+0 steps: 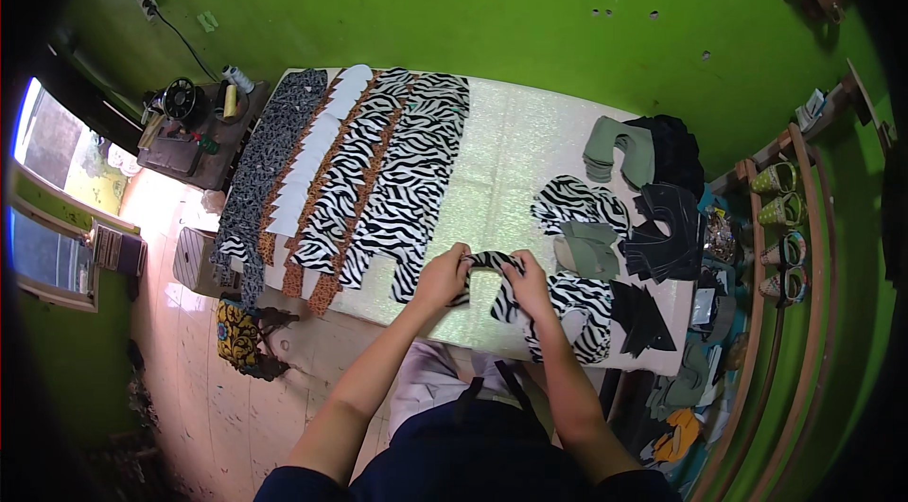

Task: The recorder organizes and sorts various patterned shoe upper components on a work surface.

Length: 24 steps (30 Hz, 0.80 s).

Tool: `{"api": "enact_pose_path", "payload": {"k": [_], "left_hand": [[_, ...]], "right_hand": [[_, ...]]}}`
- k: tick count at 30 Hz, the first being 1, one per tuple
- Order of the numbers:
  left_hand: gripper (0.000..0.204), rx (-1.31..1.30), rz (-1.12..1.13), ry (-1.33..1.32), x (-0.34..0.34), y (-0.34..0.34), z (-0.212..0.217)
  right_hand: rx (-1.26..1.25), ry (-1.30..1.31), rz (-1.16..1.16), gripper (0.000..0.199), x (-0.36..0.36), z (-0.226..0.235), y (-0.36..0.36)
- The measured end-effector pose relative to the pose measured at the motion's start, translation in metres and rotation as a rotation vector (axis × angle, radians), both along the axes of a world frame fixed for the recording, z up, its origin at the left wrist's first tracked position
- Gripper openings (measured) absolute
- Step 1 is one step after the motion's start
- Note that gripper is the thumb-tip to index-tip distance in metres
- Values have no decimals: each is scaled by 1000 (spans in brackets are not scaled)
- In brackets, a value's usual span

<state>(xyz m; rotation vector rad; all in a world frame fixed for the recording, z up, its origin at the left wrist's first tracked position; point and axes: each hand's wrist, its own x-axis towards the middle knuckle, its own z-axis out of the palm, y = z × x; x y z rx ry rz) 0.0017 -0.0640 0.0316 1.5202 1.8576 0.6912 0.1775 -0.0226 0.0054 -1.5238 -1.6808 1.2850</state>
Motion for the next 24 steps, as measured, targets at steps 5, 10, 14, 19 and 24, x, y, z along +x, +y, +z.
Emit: {"api": "enact_pose_path", "payload": {"k": [5,10,14,19,24], "left_hand": [[27,11,107,-162,-59,-31,5],[25,12,147,-51,-131,-55,-7],[23,129,93,-7,-180,-64,-29],[25,104,65,1,-198,-65,-38],[24,108,41,3,-199,-62,-50]], "right_hand": [[-152,304,-20,24,-48,2,-20],[-13,166,-44,25,-128,-31,-49],[133,27,-64,26,-177,-37,-62],[203,-177,-102,29,-200,-33,-75],[293,-203,-150,30,-203,-31,-81]]}}
